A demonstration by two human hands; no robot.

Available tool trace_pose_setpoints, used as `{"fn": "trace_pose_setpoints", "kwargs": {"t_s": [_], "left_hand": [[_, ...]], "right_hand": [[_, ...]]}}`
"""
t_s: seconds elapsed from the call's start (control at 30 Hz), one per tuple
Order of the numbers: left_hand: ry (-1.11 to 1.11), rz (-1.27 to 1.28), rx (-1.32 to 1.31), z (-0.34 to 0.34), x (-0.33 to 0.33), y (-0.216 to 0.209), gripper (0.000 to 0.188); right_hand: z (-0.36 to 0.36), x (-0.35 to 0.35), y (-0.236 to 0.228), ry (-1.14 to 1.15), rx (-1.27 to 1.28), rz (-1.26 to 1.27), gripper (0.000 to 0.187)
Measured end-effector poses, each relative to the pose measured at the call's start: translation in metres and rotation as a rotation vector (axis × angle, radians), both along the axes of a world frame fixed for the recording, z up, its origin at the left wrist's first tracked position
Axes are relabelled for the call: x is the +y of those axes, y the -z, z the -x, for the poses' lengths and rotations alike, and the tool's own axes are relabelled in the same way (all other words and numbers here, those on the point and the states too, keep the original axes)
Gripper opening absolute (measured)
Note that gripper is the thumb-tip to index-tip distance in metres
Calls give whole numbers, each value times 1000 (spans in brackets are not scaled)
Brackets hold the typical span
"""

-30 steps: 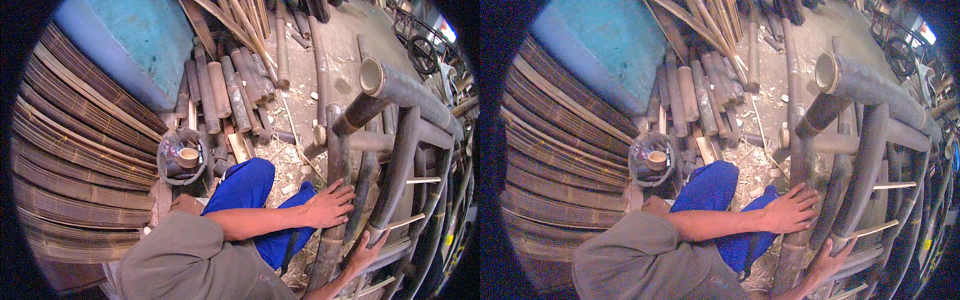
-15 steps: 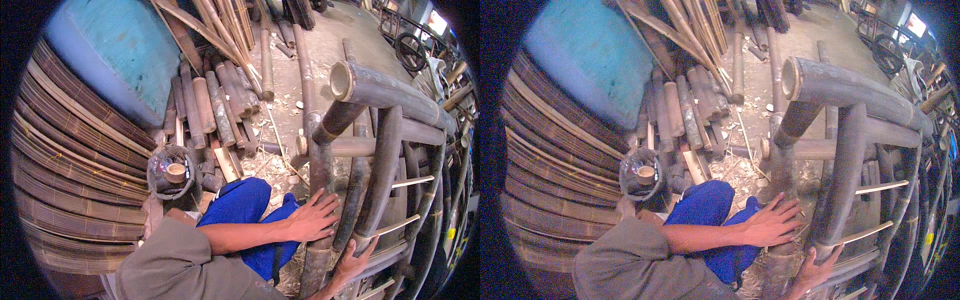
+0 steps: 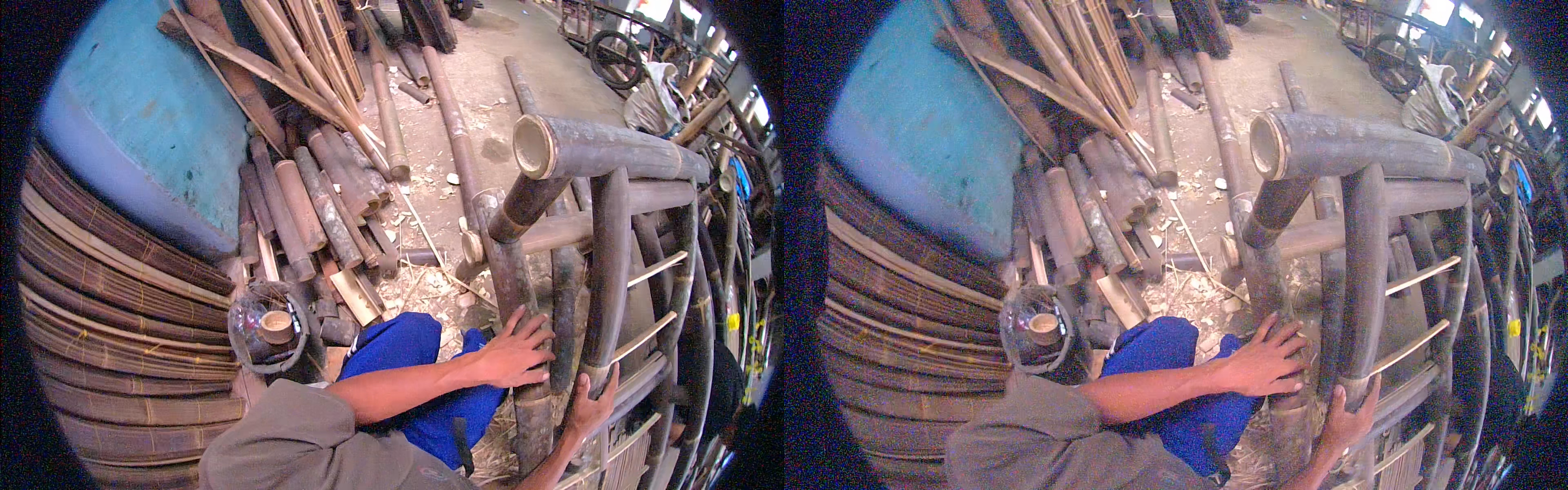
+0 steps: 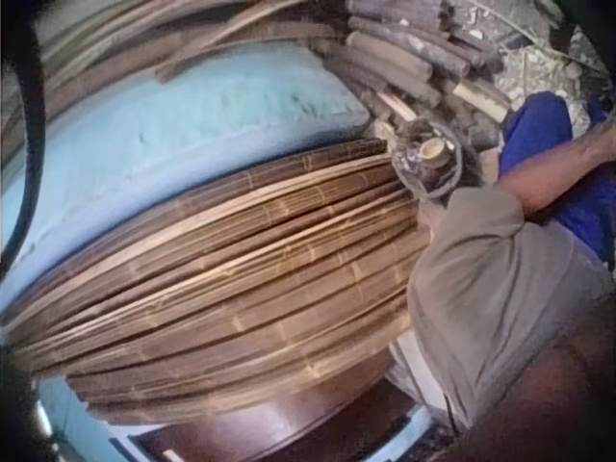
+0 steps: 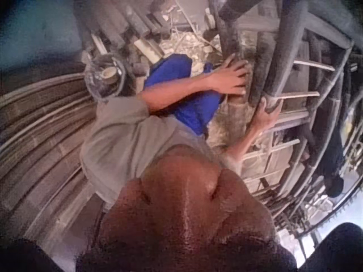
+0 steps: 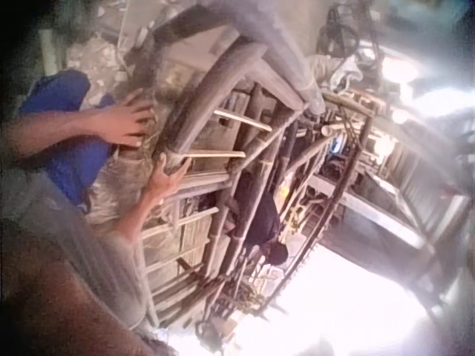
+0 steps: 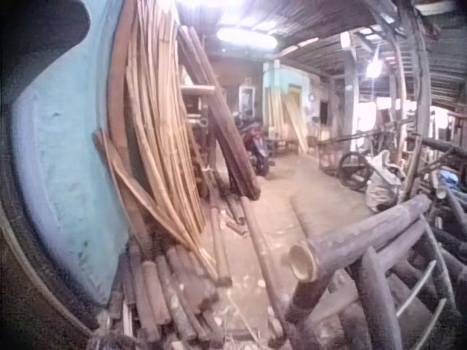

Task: The person assembles a bamboo frame by fitting poles into joints and securing them with thin strips. They then use a knife to shave and smooth the ends of bamboo pieces to prepare them for insertion.

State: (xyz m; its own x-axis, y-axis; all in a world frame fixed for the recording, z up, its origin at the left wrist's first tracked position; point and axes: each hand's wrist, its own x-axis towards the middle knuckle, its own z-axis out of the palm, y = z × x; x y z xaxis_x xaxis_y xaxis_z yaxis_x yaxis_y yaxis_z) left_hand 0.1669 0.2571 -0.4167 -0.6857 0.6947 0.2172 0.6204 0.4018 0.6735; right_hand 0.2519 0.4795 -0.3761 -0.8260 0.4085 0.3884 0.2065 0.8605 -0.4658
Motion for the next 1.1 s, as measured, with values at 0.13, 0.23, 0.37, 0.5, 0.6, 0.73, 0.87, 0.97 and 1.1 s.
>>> {"fn": "trace_pose_setpoints", "kwargs": {"t_s": [0.13, 0.23, 0.37, 0.5, 0.6, 0.73, 0.87, 0.97, 1.1], "left_hand": [[87, 52, -33, 7, -6, 0, 59], [118, 30, -79, 12, -7, -1, 58], [77, -62, -58, 10, -10, 7, 50], [93, -32, 8, 11, -11, 8, 51], [68, -35, 108, 12, -14, 8, 48], [41, -11, 236, 16, -17, 2, 44], [67, 47, 191, 41, 7, 9, 50], [-54, 213, 111, 58, 12, 0, 56], [-17, 299, -36, 76, 19, -18, 61]], "right_hand": [[-3, -9, -6, 63, -32, 25, 72], [-3, -6, -2, 65, -7, -34, 71], [-2, -5, -2, 118, -55, -61, 69], [-4, -3, 2, 118, -9, -91, 66], [-1, -9, -1, 113, -1, -102, 63], [-1, -18, -3, 127, 5, -96, 61], [-5, -17, -3, 240, -130, -125, 68], [-2, -26, 5, 233, -62, -126, 74], [-49, -42, 0, 238, -40, -181, 70]]}}
